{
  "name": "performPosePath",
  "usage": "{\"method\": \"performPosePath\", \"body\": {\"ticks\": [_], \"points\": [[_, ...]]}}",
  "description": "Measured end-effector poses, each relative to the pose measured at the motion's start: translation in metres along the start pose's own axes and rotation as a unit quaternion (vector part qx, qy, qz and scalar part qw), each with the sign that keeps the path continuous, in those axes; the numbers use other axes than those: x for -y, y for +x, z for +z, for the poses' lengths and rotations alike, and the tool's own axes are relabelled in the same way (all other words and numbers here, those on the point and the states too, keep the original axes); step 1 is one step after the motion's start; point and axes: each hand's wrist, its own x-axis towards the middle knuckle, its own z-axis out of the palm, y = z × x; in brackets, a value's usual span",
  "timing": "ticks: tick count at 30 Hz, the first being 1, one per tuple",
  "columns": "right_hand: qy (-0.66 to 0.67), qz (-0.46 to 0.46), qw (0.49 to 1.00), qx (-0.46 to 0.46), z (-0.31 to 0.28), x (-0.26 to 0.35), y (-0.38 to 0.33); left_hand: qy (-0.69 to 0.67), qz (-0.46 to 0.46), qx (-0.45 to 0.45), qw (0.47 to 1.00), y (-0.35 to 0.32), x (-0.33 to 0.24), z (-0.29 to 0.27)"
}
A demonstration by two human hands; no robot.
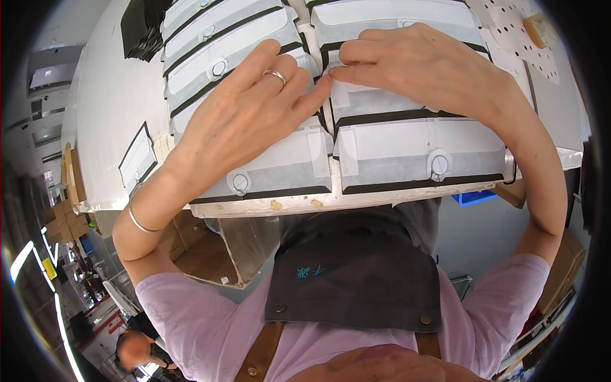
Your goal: The person applies adhesive from a squeeze bottle onto white rectangular components arranged on a workbench, then places small white strips over the adhesive lines and presses them down. The process is repeated across multiple components in a systematic manner.
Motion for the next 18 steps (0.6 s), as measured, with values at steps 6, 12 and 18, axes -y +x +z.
{"method": "performPosePath", "body": {"ticks": [6, 12, 18], "points": [[0.005, 0.023, 0.999, -0.024, -0.002, 0.009, 0.001, 0.007, 0.033, 0.023, 0.999, 0.007, 0.011, -0.002], [-0.002, 0.025, 0.999, 0.044, -0.008, 0.01, -0.001, -0.307, -0.082, -0.031, 0.948, 0.014, 0.027, 0.018], [-0.003, 0.012, 1.0, -0.002, -0.003, 0.01, -0.007, -0.527, -0.086, 0.019, 0.845, 0.024, 0.034, 0.046]]}}
